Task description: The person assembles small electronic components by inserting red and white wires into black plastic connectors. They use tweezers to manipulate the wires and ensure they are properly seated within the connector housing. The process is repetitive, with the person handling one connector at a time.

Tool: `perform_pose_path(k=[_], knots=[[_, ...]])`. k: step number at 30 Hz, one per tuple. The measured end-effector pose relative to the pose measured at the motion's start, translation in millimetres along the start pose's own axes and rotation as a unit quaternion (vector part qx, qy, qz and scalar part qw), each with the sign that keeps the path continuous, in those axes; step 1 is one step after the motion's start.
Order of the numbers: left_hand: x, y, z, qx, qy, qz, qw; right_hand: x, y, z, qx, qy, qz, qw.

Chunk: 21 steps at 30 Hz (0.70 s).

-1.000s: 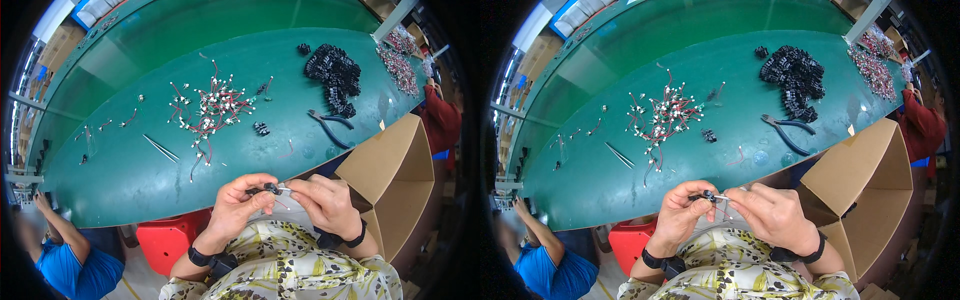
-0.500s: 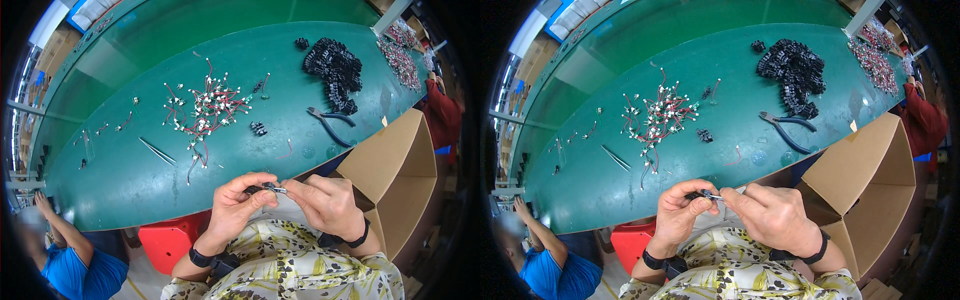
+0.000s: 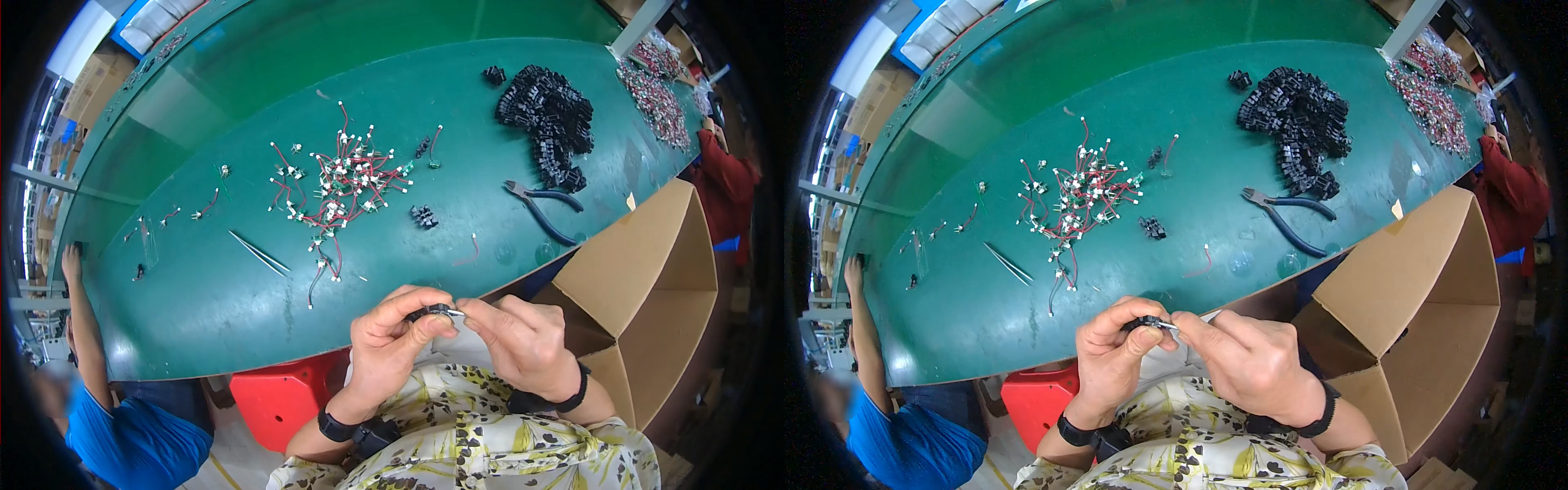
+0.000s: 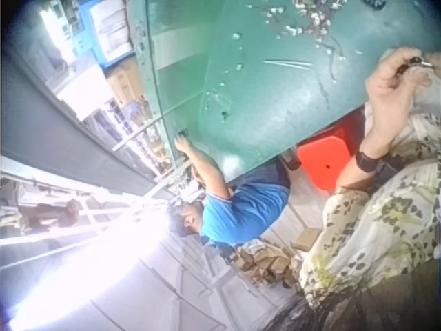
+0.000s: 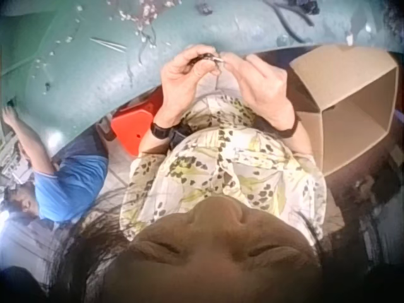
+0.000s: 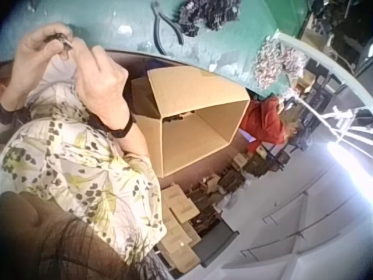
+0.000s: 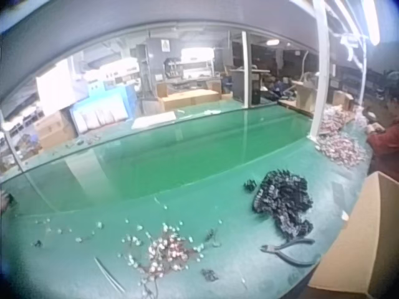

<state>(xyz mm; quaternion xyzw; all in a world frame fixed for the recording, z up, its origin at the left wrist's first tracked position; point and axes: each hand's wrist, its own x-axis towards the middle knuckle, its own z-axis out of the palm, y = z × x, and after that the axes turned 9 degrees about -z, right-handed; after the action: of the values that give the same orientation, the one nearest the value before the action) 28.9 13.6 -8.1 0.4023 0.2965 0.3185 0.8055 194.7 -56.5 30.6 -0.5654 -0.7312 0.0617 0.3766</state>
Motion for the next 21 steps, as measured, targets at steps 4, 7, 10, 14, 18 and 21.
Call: perform_pose_path(k=[4,7,10,14,18,21], knots=[[1,-5,-4,0.022,0.011,0.03,0.999,-3,1,15,0.068,0.03,0.057,0.996],[0,1,-2,0.043,0.039,0.041,0.997,2,-1,15,0.116,0.014,0.086,0.989],[-2,12,-5,0.084,0.073,0.04,0.993,16,-2,-8,0.129,-0.058,0.107,0.984],[-19,26,-39,0.098,0.189,0.053,0.976,19,-3,-14,0.157,-0.096,0.137,0.973],[-44,74,-130,0.211,0.413,0.143,0.874,10,-1,-5,0.151,-0.108,0.129,0.974],[-72,109,-190,0.548,0.539,0.164,0.618,8,1,4,0.142,-0.099,0.127,0.977]])
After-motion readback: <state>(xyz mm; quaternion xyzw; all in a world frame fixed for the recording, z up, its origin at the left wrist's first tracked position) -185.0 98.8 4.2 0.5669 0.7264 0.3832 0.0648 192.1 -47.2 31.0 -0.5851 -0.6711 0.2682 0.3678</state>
